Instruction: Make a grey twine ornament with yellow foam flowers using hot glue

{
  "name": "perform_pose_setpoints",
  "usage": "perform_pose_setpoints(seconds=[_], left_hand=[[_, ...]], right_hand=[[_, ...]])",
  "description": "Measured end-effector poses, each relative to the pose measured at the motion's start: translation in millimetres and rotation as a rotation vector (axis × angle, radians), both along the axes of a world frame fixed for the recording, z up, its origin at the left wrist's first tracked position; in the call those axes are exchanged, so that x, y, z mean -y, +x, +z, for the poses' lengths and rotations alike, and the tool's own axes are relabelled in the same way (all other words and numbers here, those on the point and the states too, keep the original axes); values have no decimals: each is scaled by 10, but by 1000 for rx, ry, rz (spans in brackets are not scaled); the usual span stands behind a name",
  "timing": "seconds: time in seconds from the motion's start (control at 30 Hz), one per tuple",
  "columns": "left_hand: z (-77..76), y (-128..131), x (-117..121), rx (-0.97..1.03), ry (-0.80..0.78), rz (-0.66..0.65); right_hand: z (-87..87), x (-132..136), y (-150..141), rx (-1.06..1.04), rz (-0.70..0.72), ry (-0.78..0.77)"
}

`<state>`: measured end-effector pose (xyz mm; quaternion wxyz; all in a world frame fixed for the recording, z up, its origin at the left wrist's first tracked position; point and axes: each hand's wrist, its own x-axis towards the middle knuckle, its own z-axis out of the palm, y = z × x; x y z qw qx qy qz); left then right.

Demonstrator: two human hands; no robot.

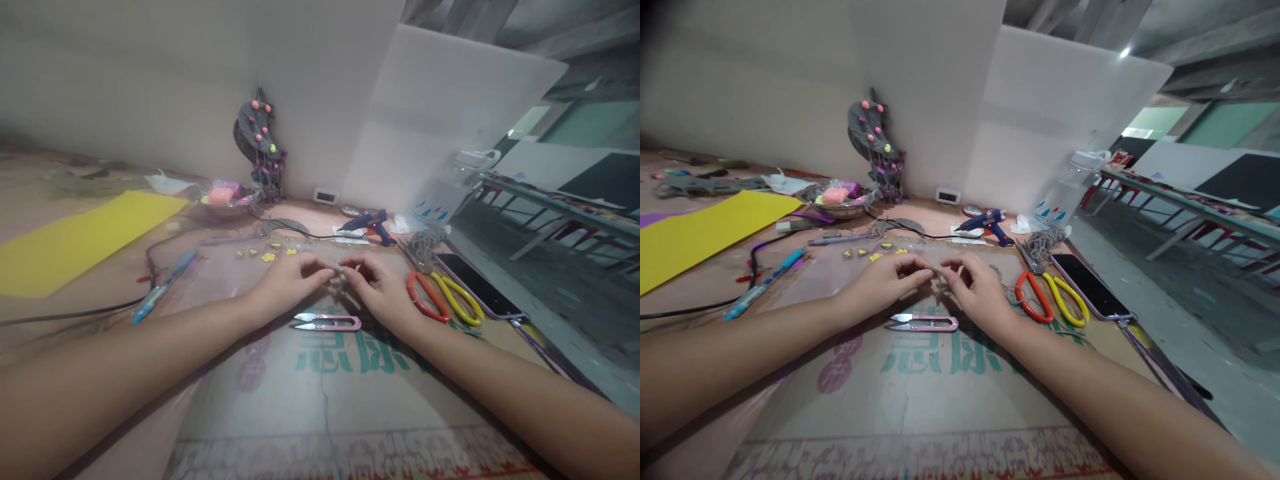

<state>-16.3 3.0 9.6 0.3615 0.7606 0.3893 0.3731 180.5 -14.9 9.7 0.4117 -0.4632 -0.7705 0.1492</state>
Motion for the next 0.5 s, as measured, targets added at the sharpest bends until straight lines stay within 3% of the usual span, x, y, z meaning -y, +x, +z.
perform_pose_setpoints(seconds=[0.5], left_hand=[[-8, -12, 8, 4, -35, -63]], right_hand=[[-5, -12, -1, 82, -2, 9]])
